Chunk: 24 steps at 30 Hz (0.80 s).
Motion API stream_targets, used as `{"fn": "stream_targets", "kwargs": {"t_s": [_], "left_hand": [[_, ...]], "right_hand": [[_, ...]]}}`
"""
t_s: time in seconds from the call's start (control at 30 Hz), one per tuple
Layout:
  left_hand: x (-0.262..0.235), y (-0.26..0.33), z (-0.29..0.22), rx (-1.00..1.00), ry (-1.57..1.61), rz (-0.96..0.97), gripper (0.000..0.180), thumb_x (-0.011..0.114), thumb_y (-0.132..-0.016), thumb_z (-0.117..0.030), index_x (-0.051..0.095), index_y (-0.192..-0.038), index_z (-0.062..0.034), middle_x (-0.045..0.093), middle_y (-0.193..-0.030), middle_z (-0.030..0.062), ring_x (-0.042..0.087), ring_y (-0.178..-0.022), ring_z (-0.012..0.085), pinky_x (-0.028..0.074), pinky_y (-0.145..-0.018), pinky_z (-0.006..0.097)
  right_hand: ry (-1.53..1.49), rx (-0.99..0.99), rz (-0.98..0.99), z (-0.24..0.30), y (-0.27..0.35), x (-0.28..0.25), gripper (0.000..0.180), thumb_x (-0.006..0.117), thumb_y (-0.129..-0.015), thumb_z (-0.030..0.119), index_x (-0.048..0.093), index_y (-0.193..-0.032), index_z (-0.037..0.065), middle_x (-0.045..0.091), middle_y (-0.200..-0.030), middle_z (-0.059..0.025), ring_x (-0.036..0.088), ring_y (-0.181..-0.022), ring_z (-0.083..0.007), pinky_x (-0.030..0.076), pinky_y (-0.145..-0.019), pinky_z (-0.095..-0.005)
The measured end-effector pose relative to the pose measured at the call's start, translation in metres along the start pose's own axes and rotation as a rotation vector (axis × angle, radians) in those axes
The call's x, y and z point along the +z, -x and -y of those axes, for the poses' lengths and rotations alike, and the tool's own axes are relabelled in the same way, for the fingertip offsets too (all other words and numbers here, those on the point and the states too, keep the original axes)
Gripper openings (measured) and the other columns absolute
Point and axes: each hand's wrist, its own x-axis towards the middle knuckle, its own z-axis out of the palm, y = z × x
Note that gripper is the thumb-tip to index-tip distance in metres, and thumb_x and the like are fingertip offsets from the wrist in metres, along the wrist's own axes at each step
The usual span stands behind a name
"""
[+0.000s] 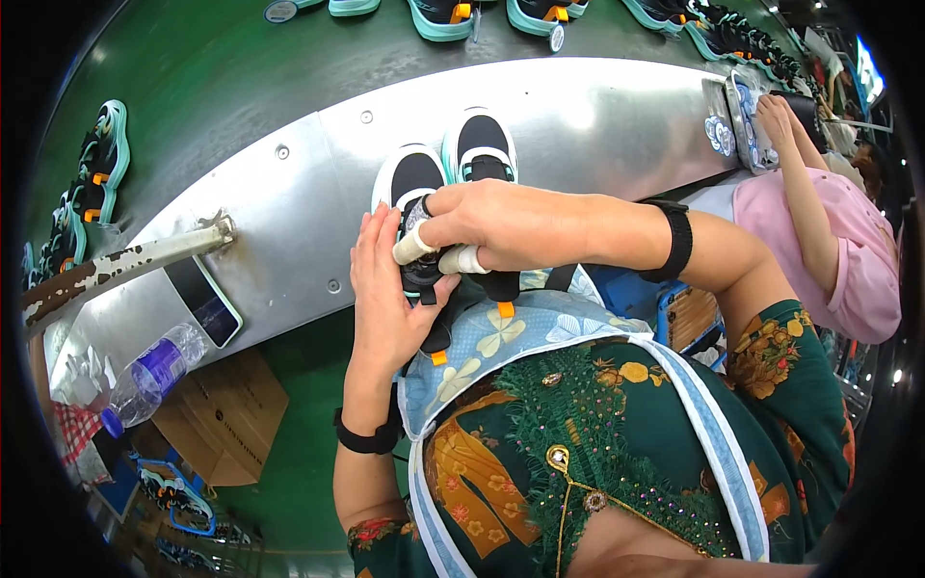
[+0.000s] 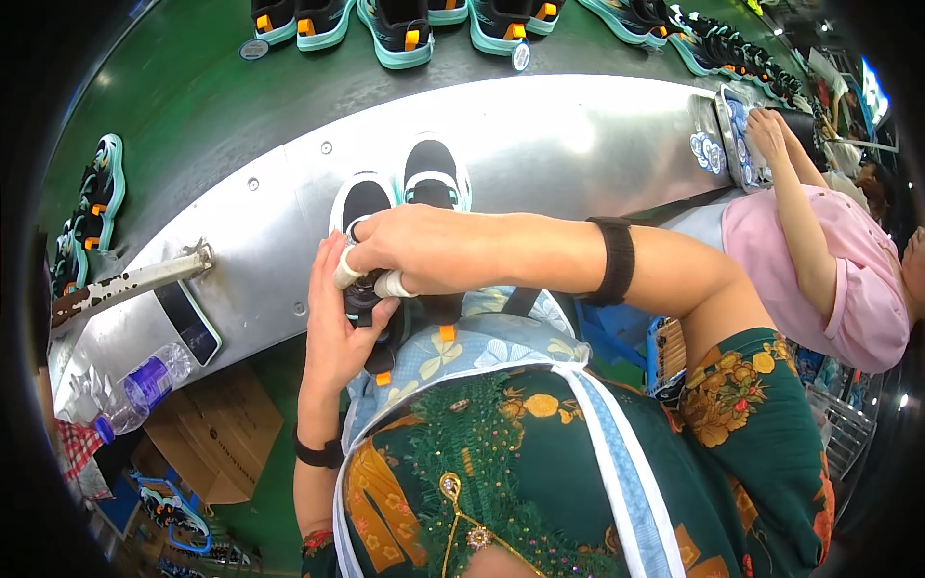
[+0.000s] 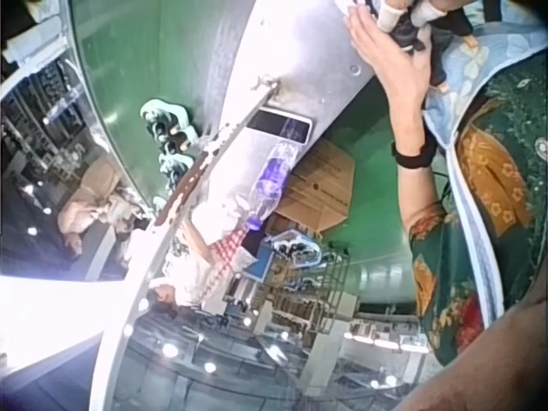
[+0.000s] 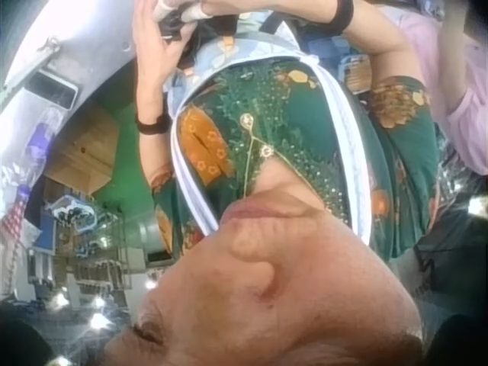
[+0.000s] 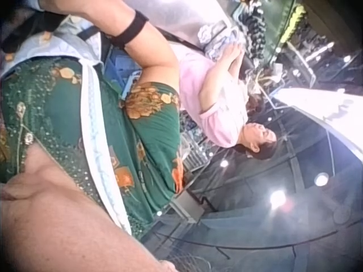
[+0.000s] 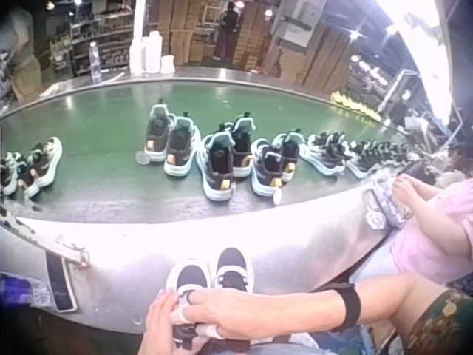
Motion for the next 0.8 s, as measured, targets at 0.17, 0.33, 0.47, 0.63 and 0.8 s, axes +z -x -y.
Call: {"fn": "stream_targets", "kwargs": {"t_s": [0.17, 0.33, 0.47, 0.63, 0.8], "left_hand": [[-0.002, 0.000, 0.001, 0.021, -0.003, -0.021, 0.083, 0.077, -0.075, -0.026, 0.034, -0.141, -0.0007, 0.034, -0.146, 0.0223, 0.033, -0.136, 0.0393, 0.029, -0.110, 0.047], [0.000, 0.010, -0.015, 0.082, -0.148, -0.158, 0.078, 0.077, -0.074, -0.027, 0.040, -0.136, 0.0025, 0.040, -0.140, 0.0238, 0.038, -0.129, 0.0421, 0.029, -0.107, 0.047], [-0.011, 0.037, -0.042, 0.155, -0.071, -0.038, 0.050, 0.075, -0.072, -0.018, 0.063, -0.119, -0.0047, 0.057, -0.093, 0.0134, 0.054, -0.086, 0.0304, 0.044, -0.076, 0.040], [0.014, 0.023, -0.063, 0.222, -0.517, 0.232, 0.073, 0.079, -0.067, -0.031, 0.052, -0.135, -0.0251, 0.050, -0.111, 0.0223, 0.053, -0.096, 0.0389, 0.043, -0.077, 0.045], [-0.021, -0.024, -0.049, 0.254, -0.369, 0.041, 0.029, 0.078, -0.071, -0.032, 0.066, -0.089, -0.0129, 0.060, -0.072, 0.0041, 0.055, -0.077, 0.0271, 0.038, -0.072, 0.040]], "right_hand": [[0.213, 0.081, 0.113, 0.014, 0.011, 0.008, 0.047, 0.062, -0.080, 0.006, 0.059, -0.127, 0.008, 0.058, -0.093, -0.0152, 0.060, -0.094, -0.0315, 0.048, -0.083, -0.0395], [0.452, -0.155, -0.144, -0.002, 0.020, 0.002, 0.049, 0.062, -0.079, 0.008, 0.059, -0.127, 0.013, 0.058, -0.103, -0.0177, 0.057, -0.102, -0.0357, 0.047, -0.089, -0.0425], [0.476, 0.143, -0.367, -0.026, 0.005, -0.074, 0.046, 0.071, -0.079, 0.022, 0.060, -0.124, 0.022, 0.057, -0.081, -0.0143, 0.059, -0.075, -0.0343, 0.047, -0.064, -0.0437], [1.088, 0.558, -0.405, -0.087, -0.079, -0.140, 0.033, 0.063, -0.080, 0.019, 0.060, -0.113, 0.022, 0.064, -0.095, -0.0104, 0.061, -0.092, -0.0268, 0.041, -0.073, -0.0424], [1.181, 0.577, -0.346, -0.142, -0.087, -0.153, 0.023, 0.069, -0.074, 0.032, 0.075, -0.095, 0.025, 0.061, -0.102, -0.0069, 0.048, -0.108, -0.0288, 0.034, -0.087, -0.0407]]}}
